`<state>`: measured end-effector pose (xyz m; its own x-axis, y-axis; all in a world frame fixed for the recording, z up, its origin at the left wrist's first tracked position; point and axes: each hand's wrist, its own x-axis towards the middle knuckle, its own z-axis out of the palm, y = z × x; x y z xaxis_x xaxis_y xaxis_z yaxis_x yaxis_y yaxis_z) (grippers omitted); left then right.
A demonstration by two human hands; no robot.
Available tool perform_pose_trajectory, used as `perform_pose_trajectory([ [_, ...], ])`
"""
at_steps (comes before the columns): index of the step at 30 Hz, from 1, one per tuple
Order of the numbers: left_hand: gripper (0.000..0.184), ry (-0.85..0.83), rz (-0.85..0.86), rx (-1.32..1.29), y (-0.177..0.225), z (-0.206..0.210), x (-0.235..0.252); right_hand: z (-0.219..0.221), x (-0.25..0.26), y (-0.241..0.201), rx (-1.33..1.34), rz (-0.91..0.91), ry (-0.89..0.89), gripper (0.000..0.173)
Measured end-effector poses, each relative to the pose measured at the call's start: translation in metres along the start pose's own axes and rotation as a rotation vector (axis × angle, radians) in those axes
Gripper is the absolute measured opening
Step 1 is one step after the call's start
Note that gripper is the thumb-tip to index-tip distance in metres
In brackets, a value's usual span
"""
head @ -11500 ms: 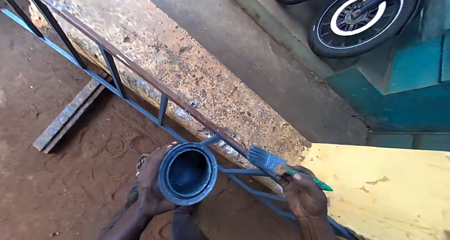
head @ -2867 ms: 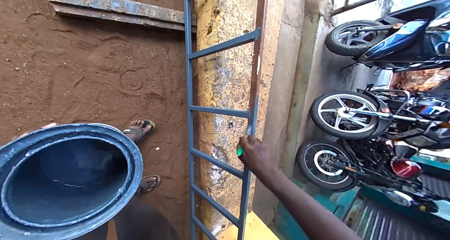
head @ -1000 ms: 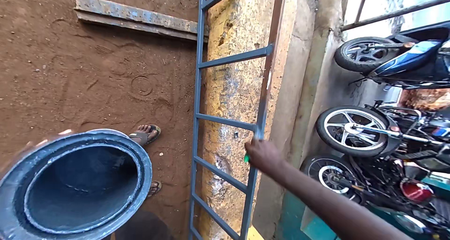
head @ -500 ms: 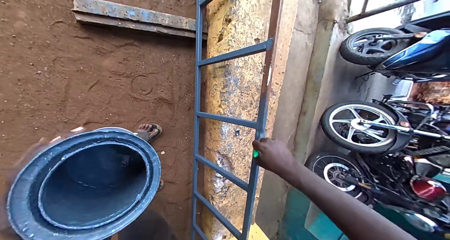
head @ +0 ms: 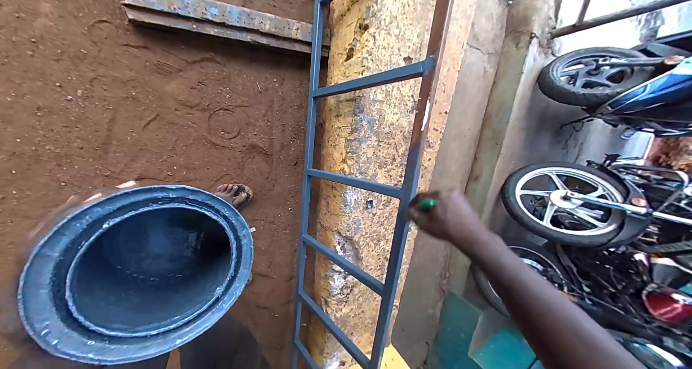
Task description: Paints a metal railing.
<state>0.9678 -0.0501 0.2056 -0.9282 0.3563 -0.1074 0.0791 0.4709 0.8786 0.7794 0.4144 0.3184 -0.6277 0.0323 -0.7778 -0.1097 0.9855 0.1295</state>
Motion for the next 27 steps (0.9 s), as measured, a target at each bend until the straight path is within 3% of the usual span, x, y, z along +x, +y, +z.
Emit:
perform_pose_trajectory([
  [3, 0.035, -0.021, -0.110, -0.167, 0.002, 0.004, 0.002, -0.019, 0.030, 0.013, 0.013, -0.056, 0.502, 0.021],
  [5, 0.040, -0.032, -0.218, -0.197, 0.005, 0.002, -0.001, -0.006, 0.027, 0.020, -0.019, -0.188, 0.680, 0.023],
  [6, 0.043, -0.052, -0.255, -0.199, 0.007, -0.002, -0.003, 0.009, 0.010, 0.020, -0.018, -0.224, 0.627, 0.021],
  [8, 0.045, -0.030, -0.260, -0.170, 0.016, -0.006, -0.002, 0.057, -0.040, 0.018, -0.018, -0.213, 0.299, 0.018],
  [11, 0.044, 0.082, -0.054, 0.001, 0.041, -0.014, 0.016, 0.108, -0.101, 0.000, -0.029, -0.092, -0.343, 0.025],
  [12, 0.042, 0.072, -0.001, 0.043, 0.045, -0.015, 0.021, 0.112, -0.106, -0.003, -0.008, -0.042, -0.489, 0.029],
  [13, 0.040, 0.046, 0.019, 0.076, 0.055, -0.017, 0.031, 0.111, -0.103, 0.000, 0.044, -0.003, -0.512, 0.029],
  [15, 0.040, -0.011, -0.007, 0.128, 0.066, -0.016, 0.036, 0.094, -0.089, 0.016, 0.182, 0.028, -0.240, 0.022],
  [18, 0.035, 0.096, -0.110, 0.197, 0.067, 0.002, 0.023, 0.073, -0.057, 0.035, 0.237, -0.111, 0.467, 0.017],
  [20, 0.035, 0.087, -0.031, 0.259, 0.048, 0.007, 0.010, 0.090, -0.061, 0.041, 0.186, -0.228, 0.671, 0.021],
  [22, 0.033, 0.036, 0.055, 0.221, 0.028, 0.011, 0.000, 0.140, -0.105, 0.042, 0.192, -0.258, 0.534, 0.021],
  [25, 0.039, -0.042, 0.067, 0.211, 0.034, 0.012, 0.010, 0.204, -0.185, 0.032, 0.196, -0.119, -0.151, 0.021],
  [27, 0.043, -0.003, 0.086, 0.241, 0.051, 0.012, 0.022, 0.212, -0.195, 0.028, 0.202, 0.035, -0.545, 0.027],
])
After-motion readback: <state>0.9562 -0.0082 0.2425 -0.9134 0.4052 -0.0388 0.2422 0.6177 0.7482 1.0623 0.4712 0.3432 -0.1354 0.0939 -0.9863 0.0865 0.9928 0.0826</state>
